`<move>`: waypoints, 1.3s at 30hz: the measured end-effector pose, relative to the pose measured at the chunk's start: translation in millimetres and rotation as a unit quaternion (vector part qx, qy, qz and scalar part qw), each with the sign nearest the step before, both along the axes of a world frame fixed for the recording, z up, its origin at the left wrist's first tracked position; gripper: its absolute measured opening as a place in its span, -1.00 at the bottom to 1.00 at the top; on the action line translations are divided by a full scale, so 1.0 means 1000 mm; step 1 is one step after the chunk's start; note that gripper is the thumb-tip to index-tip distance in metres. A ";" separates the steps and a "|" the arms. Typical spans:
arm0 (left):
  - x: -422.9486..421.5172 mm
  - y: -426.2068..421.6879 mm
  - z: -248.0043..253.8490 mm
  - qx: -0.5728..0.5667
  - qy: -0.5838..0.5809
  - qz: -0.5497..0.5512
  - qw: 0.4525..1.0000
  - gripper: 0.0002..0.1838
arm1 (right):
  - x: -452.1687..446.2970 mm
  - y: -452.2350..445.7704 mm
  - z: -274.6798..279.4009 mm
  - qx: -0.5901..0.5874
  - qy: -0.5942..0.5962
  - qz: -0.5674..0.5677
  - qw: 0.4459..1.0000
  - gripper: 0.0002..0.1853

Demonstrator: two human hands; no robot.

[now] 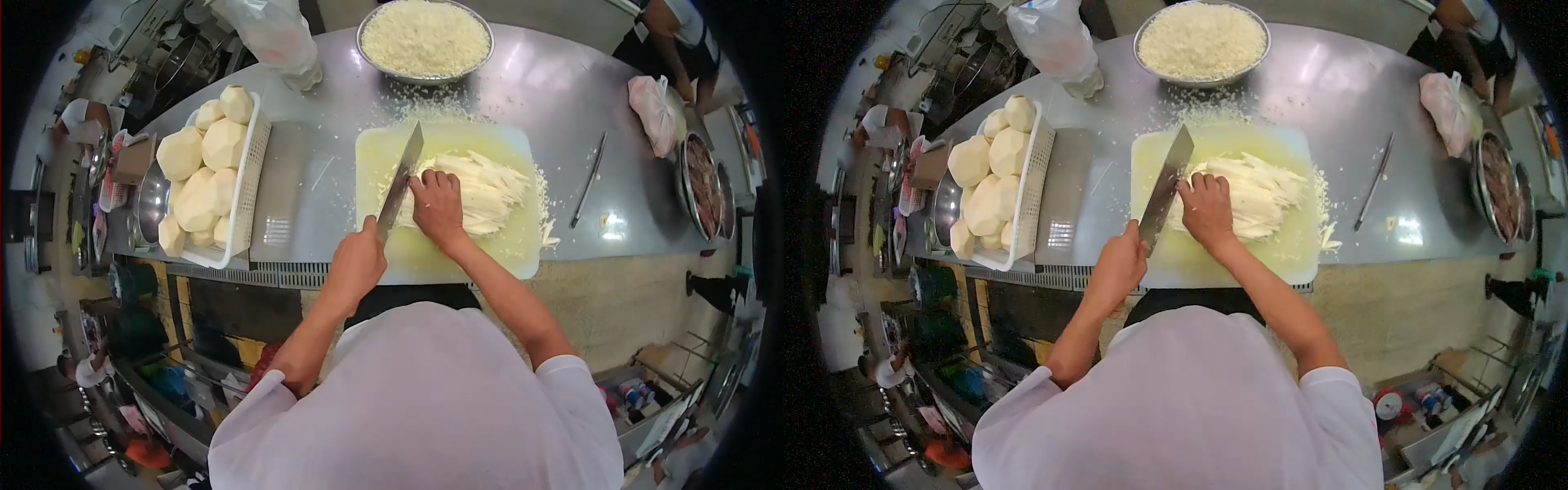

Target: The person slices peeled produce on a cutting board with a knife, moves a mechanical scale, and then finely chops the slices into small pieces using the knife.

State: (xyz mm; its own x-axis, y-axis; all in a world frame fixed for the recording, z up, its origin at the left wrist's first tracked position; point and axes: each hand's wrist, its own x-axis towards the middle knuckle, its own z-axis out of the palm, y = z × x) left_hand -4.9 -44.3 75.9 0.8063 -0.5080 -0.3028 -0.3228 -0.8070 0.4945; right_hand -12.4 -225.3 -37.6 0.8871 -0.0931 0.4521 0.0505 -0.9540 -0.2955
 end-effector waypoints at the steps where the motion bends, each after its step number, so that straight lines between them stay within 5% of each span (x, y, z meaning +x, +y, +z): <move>1: -0.004 -0.002 -0.011 -0.010 -0.004 0.002 1.000 -0.77 | -0.001 0.000 -0.001 -0.002 0.008 -0.003 1.000 -0.78; 4: 0.006 -0.021 -0.054 -0.023 -0.020 0.006 1.000 -0.81 | -0.005 -0.002 0.002 -0.006 0.023 0.003 1.000 -0.79; 9: -0.002 -0.007 -0.002 -0.017 0.009 0.011 1.000 -0.78 | 0.002 -0.003 0.000 -0.004 -0.010 0.004 1.000 -0.81; 14: -0.004 -0.027 -0.057 -0.040 -0.013 0.036 0.998 -0.81 | -0.004 -0.003 -0.001 -0.007 0.014 0.006 1.000 -0.79; 20: -0.020 -0.008 -0.006 -0.040 0.006 0.048 0.998 -0.80 | -0.003 -0.003 -0.002 -0.004 0.011 0.009 1.000 -0.77; 24: -0.005 -0.035 -0.072 -0.079 -0.039 0.051 0.995 -0.78 | -0.005 -0.002 0.001 0.001 0.004 0.014 1.000 -0.76; 30: -0.033 -0.014 -0.022 -0.048 0.008 0.070 0.996 -0.75 | -0.002 -0.003 -0.001 0.008 0.001 0.009 1.000 -0.77; 34: -0.011 -0.038 -0.082 -0.082 -0.043 0.060 0.994 -0.79 | -0.006 -0.002 0.001 -0.002 0.007 0.018 1.000 -0.76; 39: -0.038 -0.020 -0.031 -0.095 -0.005 0.082 0.992 -0.80 | -0.004 -0.004 -0.001 0.011 0.006 0.020 1.000 -0.76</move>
